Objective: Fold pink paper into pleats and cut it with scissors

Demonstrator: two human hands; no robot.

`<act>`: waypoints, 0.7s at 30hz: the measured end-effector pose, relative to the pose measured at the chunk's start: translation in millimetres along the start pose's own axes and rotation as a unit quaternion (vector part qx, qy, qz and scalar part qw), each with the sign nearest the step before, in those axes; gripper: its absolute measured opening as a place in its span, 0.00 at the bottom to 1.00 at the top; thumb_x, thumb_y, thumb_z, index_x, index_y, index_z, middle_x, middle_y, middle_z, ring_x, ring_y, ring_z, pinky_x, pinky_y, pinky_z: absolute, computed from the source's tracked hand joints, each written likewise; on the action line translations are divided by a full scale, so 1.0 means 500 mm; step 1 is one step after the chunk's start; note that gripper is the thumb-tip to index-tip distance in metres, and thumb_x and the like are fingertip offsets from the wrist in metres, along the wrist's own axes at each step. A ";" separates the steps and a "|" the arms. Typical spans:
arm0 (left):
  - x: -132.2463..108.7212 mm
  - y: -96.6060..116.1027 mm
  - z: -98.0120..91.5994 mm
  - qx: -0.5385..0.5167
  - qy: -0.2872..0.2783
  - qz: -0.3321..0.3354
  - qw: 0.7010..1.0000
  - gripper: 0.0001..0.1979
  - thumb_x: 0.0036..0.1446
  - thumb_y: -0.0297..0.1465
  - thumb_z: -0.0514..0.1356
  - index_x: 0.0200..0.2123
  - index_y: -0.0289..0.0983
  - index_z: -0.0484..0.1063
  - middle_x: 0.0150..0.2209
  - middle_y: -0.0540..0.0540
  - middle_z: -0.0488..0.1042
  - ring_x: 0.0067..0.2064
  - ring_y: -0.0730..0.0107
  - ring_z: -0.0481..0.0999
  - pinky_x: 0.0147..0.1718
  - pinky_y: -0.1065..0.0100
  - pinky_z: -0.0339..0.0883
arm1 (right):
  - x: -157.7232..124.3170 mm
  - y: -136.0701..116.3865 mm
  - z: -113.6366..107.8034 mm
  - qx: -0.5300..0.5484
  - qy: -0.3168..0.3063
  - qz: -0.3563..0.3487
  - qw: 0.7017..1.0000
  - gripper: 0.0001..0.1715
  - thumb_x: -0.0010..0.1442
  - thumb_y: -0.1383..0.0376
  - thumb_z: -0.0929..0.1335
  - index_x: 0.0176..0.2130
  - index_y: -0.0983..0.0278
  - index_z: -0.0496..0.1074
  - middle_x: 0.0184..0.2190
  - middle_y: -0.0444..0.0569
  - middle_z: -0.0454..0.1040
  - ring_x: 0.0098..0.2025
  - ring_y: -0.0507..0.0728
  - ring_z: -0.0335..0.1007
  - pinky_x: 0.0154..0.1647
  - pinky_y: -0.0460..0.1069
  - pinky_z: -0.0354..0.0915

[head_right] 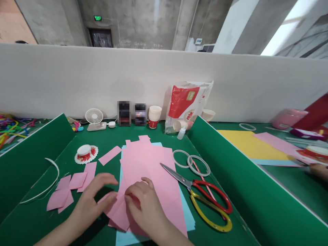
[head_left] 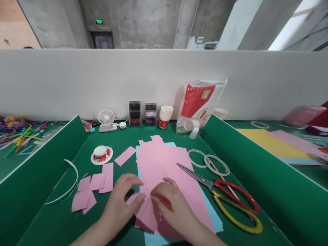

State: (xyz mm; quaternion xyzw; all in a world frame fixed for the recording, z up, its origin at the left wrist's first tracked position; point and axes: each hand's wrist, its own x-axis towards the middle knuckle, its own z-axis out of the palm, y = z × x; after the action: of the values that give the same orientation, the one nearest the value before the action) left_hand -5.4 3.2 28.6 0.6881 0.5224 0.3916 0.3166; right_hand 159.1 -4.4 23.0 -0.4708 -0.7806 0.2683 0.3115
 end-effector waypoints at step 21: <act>-0.020 0.014 0.024 0.185 -0.127 0.089 0.970 0.07 0.46 0.22 0.49 0.21 0.37 0.64 0.22 0.49 0.70 0.27 0.67 0.68 0.27 0.68 0.60 | -0.006 -0.009 0.025 0.005 0.023 -0.020 1.000 0.10 0.41 0.76 0.59 0.20 0.63 0.64 0.18 0.43 0.69 0.25 0.52 0.65 0.48 0.57 0.53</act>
State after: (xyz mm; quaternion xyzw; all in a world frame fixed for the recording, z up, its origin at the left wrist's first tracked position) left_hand 6.7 -8.6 26.6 0.8224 0.4782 0.2243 0.2112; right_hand 148.3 -10.3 17.2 -0.4593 -0.7815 0.2546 0.3369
